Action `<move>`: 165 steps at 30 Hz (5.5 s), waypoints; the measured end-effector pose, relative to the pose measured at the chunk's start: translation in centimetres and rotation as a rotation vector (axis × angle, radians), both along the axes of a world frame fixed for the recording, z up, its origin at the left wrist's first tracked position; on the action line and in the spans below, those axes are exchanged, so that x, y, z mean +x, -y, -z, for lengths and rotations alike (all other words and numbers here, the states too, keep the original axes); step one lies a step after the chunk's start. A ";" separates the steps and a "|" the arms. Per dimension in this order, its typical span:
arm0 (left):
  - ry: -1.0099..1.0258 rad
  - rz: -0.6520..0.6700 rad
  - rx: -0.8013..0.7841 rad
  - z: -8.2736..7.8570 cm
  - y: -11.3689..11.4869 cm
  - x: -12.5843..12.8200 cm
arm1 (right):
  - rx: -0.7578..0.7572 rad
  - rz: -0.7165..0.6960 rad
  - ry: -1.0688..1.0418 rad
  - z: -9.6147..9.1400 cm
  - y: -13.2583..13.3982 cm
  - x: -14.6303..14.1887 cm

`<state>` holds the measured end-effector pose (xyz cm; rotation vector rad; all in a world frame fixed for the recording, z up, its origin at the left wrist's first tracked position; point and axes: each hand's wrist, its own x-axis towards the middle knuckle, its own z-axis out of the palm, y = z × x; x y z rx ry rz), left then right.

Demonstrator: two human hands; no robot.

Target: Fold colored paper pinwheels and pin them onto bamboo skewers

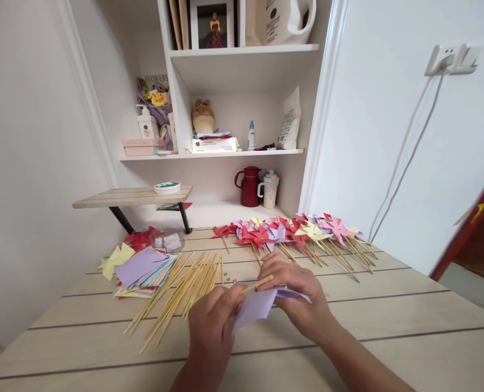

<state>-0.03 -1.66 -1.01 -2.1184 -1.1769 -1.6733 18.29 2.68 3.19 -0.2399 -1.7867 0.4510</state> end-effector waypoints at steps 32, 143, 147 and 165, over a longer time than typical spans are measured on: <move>-0.143 -0.087 0.197 -0.3 -0.2 -0.5 | -0.010 0.024 -0.008 0.1 0.1 -0.2; -0.362 -0.225 0.356 -1.8 0.5 -0.1 | 0.282 0.320 0.029 -0.4 0.8 0.6; -0.344 -0.226 0.342 -2.1 0.6 -0.1 | 0.287 0.325 0.056 0.1 0.2 0.9; -0.240 -0.275 0.376 -2.6 1.1 0.2 | 0.361 0.365 0.085 -0.7 0.7 0.9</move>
